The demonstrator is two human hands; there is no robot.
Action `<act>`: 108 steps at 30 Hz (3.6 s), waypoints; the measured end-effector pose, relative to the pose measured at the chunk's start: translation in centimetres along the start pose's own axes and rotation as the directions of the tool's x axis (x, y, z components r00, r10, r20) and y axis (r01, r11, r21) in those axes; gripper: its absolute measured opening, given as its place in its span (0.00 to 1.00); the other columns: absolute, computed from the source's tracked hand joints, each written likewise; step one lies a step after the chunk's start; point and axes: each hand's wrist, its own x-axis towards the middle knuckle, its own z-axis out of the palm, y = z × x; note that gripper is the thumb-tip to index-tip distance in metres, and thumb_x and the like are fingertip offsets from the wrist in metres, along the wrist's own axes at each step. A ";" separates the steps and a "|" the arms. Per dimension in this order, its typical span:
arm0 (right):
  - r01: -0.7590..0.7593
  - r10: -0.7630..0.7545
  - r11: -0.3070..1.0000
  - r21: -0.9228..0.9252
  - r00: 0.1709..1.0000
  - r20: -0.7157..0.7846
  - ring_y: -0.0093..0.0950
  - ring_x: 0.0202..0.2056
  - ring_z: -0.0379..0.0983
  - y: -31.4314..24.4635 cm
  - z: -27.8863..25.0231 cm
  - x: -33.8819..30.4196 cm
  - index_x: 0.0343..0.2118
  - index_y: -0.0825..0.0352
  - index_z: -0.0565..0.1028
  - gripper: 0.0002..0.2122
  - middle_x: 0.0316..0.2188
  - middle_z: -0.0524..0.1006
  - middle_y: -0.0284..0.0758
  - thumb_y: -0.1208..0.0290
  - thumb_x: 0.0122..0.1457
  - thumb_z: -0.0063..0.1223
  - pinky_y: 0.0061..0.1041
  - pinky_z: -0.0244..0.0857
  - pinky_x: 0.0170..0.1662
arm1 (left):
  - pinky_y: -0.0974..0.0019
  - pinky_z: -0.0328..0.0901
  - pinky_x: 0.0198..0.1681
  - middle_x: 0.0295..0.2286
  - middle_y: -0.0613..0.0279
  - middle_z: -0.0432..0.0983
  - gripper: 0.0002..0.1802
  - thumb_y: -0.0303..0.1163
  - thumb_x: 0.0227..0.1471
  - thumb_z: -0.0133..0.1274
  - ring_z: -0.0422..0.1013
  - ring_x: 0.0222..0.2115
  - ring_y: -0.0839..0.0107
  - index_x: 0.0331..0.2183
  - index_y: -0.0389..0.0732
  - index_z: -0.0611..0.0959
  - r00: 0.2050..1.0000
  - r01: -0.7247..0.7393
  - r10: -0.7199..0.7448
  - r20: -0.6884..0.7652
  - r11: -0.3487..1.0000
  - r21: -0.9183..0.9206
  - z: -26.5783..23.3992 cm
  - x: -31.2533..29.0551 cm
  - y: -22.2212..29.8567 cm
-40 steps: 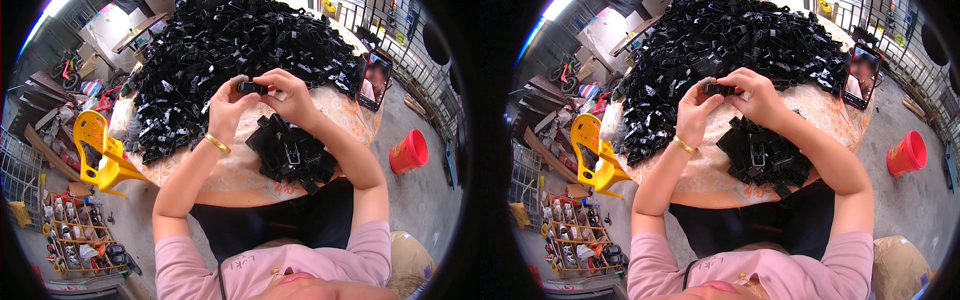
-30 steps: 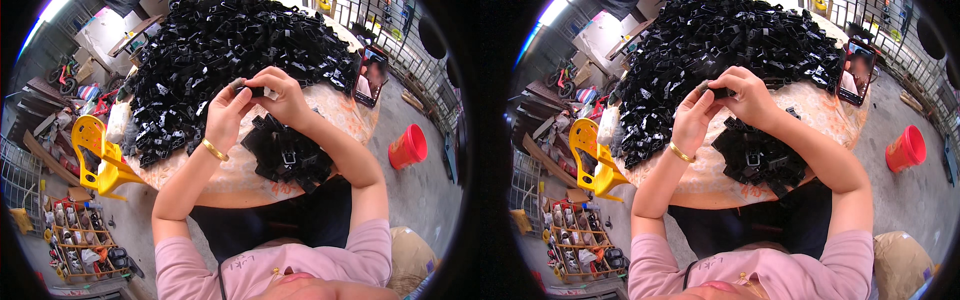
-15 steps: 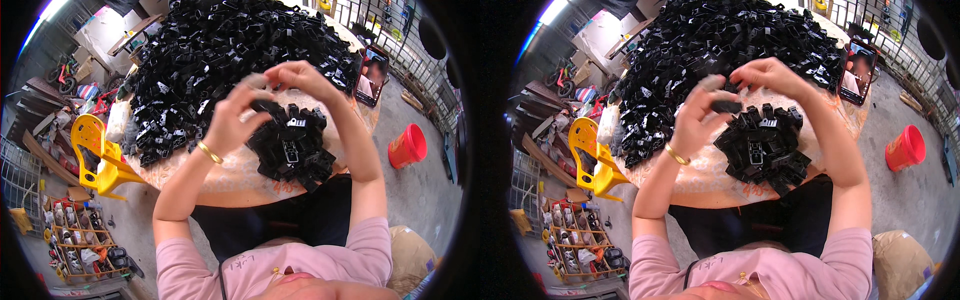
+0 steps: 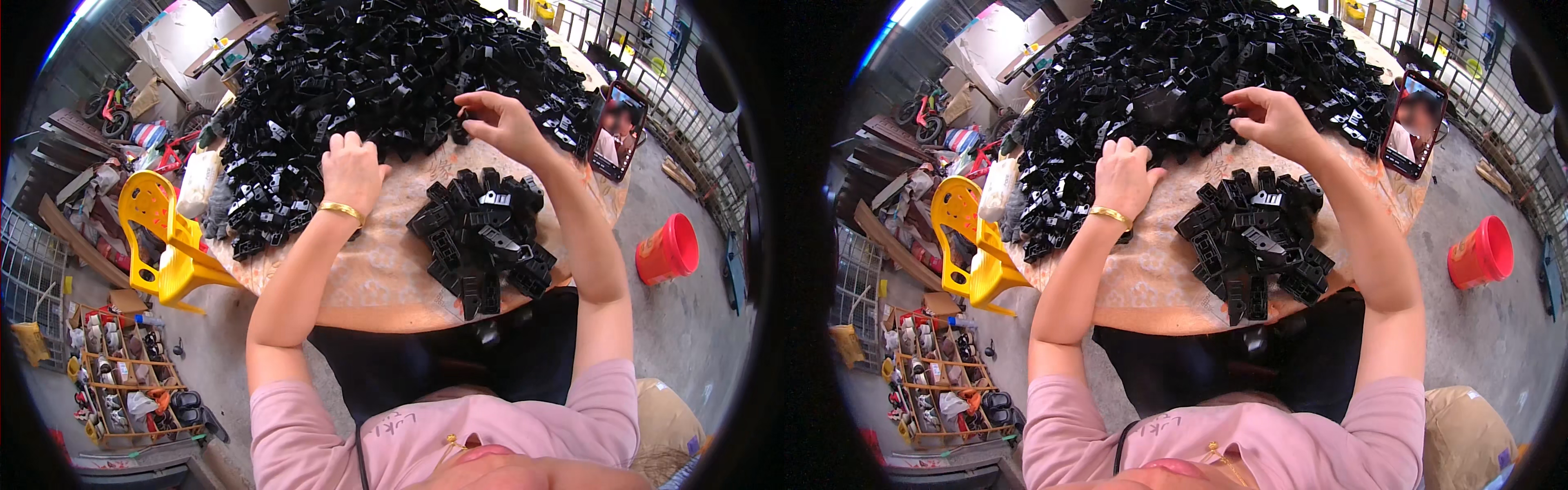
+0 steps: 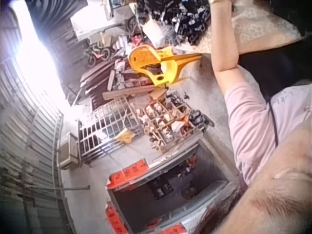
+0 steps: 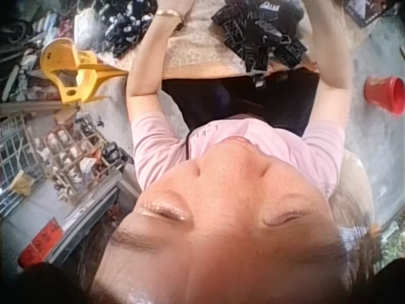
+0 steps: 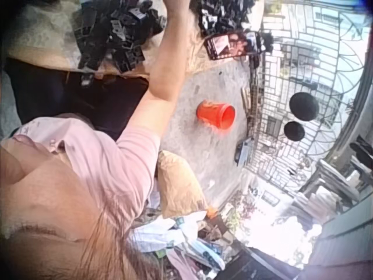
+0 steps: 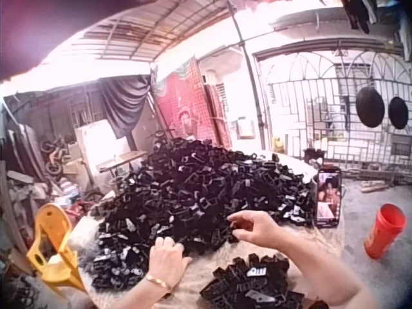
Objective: The person assembles plastic components by taking pieces from a pile, fitting them together by hand, and placing the assembled parts onto the table.
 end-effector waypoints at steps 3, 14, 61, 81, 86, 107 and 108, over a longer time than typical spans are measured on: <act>-0.084 0.060 0.929 0.359 0.995 0.077 0.18 0.35 0.71 -1.8 1.1 -0.4 0.43 0.71 0.71 0.16 0.37 0.74 0.33 0.79 0.49 0.52 0.19 0.66 0.41 | 0.62 0.63 0.40 0.31 0.57 0.69 0.16 0.37 0.37 0.61 0.63 0.37 0.59 0.31 0.39 0.80 0.998 -0.055 0.052 0.020 0.982 0.181 1.1 0.3 0.2; -0.053 0.046 0.786 0.616 0.999 0.028 0.21 0.40 0.71 -3.7 4.2 -1.9 0.44 0.73 0.71 0.17 0.39 0.75 0.36 0.78 0.49 0.57 0.20 0.65 0.46 | 0.66 0.68 0.43 0.37 0.61 0.72 0.14 0.20 0.49 0.49 0.70 0.37 0.73 0.41 0.35 0.73 0.981 0.171 -0.026 0.193 -0.359 -0.918 -0.9 0.5 2.1; 0.191 -0.152 0.868 -0.458 0.981 0.121 0.35 0.36 0.71 1.8 1.3 -0.5 0.34 0.66 0.76 0.13 0.34 0.72 0.37 0.72 0.42 0.58 0.27 0.64 0.41 | 0.59 0.63 0.39 0.28 0.55 0.71 0.21 0.40 0.40 0.59 0.67 0.35 0.58 0.36 0.41 0.75 0.732 -0.652 0.566 -0.378 0.425 -0.627 -3.9 -2.9 5.8; 0.081 -0.041 0.903 -0.423 0.994 0.104 0.38 0.37 0.72 1.6 0.7 -0.3 0.34 0.67 0.76 0.13 0.31 0.76 0.41 0.64 0.49 0.54 0.32 0.65 0.41 | 0.72 0.67 0.30 0.27 0.58 0.77 0.13 0.30 0.45 0.55 0.73 0.25 0.71 0.33 0.32 0.77 0.989 0.075 -0.144 -0.042 0.716 -0.694 -0.7 1.5 -0.8; 0.122 -0.258 0.815 -0.567 0.952 -0.166 0.38 0.39 0.69 2.6 0.2 0.7 0.37 0.65 0.75 0.12 0.35 0.74 0.38 0.67 0.51 0.51 0.32 0.64 0.42 | 0.77 0.63 0.26 0.30 0.56 0.76 0.11 0.26 0.48 0.49 0.68 0.23 0.77 0.37 0.36 0.74 0.932 0.349 -0.056 0.359 -0.140 -0.927 -0.4 1.5 -0.6; 0.037 -0.008 0.973 0.227 0.992 -0.129 0.20 0.36 0.72 -1.9 1.4 2.6 0.42 0.71 0.73 0.15 0.34 0.76 0.35 0.78 0.48 0.52 0.20 0.66 0.42 | 0.72 0.67 0.37 0.36 0.60 0.73 0.15 0.26 0.54 0.46 0.70 0.33 0.75 0.45 0.36 0.70 0.966 0.235 -0.021 0.259 -0.353 -0.906 0.7 0.8 0.9; 0.040 -0.021 0.957 0.289 0.997 -0.068 0.20 0.36 0.72 -2.7 2.2 1.9 0.42 0.71 0.72 0.15 0.35 0.76 0.35 0.78 0.49 0.52 0.20 0.66 0.42 | 0.67 0.66 0.43 0.39 0.58 0.72 0.15 0.27 0.56 0.44 0.69 0.38 0.74 0.46 0.36 0.70 0.974 0.208 -0.022 0.226 -0.314 -0.926 0.9 0.7 1.0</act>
